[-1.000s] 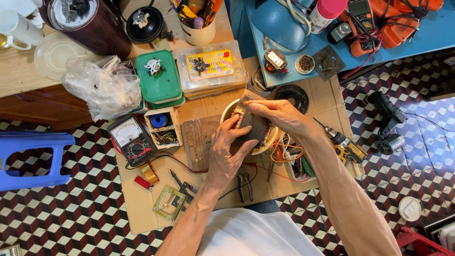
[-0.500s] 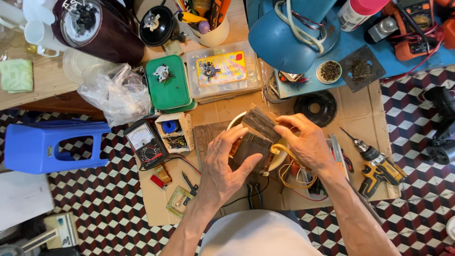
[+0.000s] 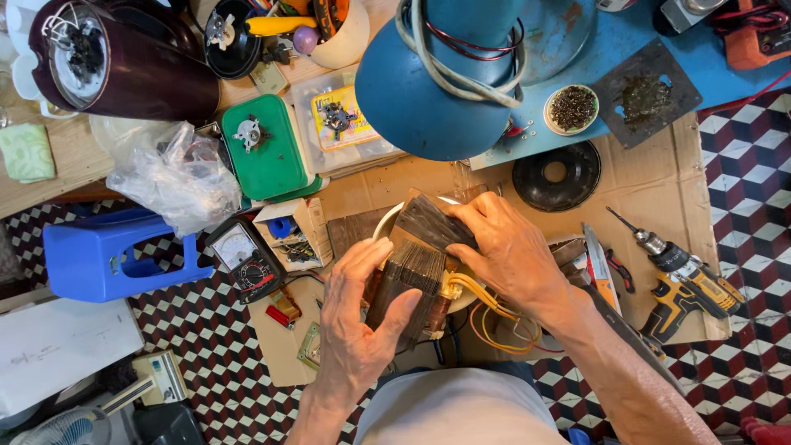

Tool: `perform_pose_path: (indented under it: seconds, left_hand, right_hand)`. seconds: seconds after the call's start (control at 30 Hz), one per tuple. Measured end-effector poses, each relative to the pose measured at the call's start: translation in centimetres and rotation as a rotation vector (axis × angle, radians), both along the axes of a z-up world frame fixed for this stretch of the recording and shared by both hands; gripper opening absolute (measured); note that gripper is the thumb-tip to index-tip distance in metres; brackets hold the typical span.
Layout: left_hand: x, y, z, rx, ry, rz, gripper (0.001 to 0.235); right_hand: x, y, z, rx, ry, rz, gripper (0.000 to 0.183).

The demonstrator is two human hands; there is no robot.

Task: The person uses a small flashlight to inspect a stack of laminated metal sheets with copper windings, then uses pliers to bend and adjust the edges of the sheets. The person continues to manipulate the stack, aligning and pressing the sheets together.

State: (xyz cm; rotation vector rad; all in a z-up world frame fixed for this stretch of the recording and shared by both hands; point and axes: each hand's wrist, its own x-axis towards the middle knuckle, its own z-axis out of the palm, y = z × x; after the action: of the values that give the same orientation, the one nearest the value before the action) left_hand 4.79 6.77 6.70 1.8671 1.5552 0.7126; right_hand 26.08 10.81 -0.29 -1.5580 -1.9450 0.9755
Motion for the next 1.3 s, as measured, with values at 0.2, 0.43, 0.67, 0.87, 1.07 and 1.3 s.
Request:
perform_pose_path:
  seconds: [0.2,0.43,0.67,0.87,1.07,1.3]
  left_hand:
    - [-1.8,2.4,0.7,-0.050,0.004,-0.244,0.030]
    - [-2.2,2.8,0.1,-0.047,-0.064,-0.276,0.032]
    - [-2.7,2.5,-1.5,0.205,0.009,-0.338,0.036]
    - [-3.2,2.7,-0.9,-0.026,-0.091,-0.285,0.028]
    - [-3.1,2.9,-0.8,-0.260,-0.192,-0.201,0.027]
    - [-2.4,2.8,-1.5,-0.512,-0.381,-0.084,0.038]
  right_hand:
    - [0.2,-0.2,-0.6,0.008,0.000,-0.019,0.042]
    - [-0.3,-0.8,-0.4,0.053,-0.008,-0.047,0.045]
    - [-0.7,-0.9,0.2,-0.031,-0.012,-0.080,0.045]
    - [-0.7,-0.7,0.1,-0.063,-0.002,-0.098,0.043]
    - [-0.7,-0.8,-0.2,-0.110,-0.010,-0.122,0.040]
    - [-1.1,-1.0,-0.1,-0.080,-0.006,-0.135,0.040]
